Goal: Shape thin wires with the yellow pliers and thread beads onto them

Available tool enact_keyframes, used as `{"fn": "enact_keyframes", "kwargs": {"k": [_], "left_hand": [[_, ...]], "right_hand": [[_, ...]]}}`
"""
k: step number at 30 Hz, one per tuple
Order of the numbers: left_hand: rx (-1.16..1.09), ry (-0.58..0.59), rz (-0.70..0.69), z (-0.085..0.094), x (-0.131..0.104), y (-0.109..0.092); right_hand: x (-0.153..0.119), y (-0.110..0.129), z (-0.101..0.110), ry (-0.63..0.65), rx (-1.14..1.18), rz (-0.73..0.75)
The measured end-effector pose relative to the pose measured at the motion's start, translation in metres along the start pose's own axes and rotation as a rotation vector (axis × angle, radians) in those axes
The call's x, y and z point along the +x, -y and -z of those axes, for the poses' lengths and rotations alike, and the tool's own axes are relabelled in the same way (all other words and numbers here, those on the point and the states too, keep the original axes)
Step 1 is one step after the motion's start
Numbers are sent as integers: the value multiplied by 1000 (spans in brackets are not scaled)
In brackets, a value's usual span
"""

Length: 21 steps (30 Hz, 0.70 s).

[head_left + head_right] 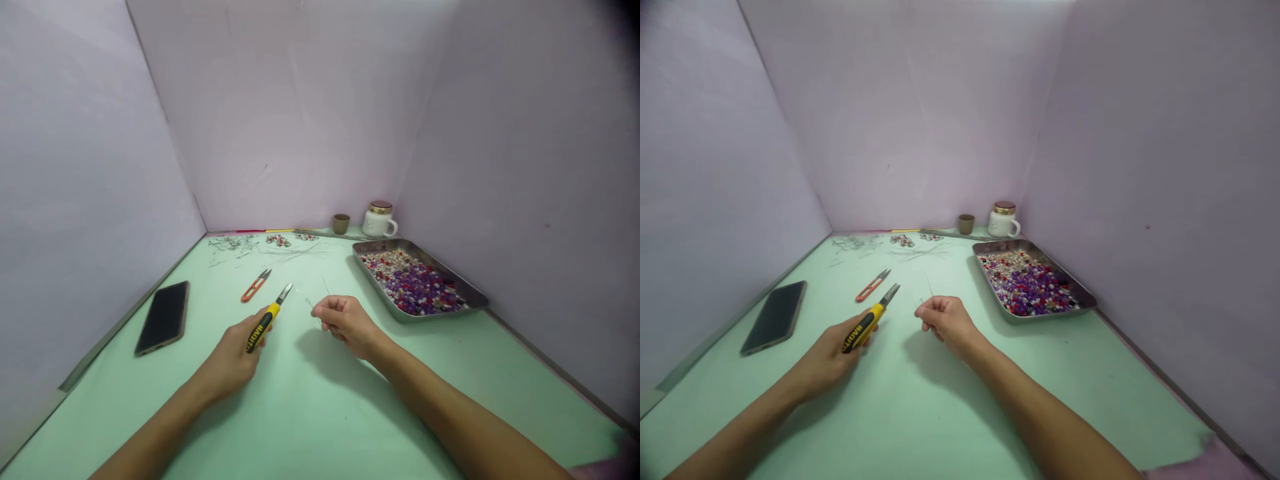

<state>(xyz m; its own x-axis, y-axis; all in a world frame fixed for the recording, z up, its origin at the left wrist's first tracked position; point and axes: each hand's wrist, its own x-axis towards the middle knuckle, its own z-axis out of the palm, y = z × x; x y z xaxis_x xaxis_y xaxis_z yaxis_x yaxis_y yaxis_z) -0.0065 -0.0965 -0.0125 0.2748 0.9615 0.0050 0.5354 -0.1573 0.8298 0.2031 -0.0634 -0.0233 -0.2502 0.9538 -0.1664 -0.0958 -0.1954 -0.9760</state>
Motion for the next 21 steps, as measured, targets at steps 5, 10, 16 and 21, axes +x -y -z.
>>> {"fn": "enact_keyframes", "kwargs": {"k": [5, 10, 16, 21], "left_hand": [[2, -31, -25, 6, 3, 4], [-495, 297, 189, 25, 0, -4], [-335, 34, 240, 18, 7, 2], [-421, -458, 334, 36, 14, 4]], "right_hand": [[0, 1, 2, -12, -96, 26], [0, 6, 7, -9, -179, 127], [3, 2, 9, -74, -302, 123], [2, 3, 7, -93, -178, 92]]}}
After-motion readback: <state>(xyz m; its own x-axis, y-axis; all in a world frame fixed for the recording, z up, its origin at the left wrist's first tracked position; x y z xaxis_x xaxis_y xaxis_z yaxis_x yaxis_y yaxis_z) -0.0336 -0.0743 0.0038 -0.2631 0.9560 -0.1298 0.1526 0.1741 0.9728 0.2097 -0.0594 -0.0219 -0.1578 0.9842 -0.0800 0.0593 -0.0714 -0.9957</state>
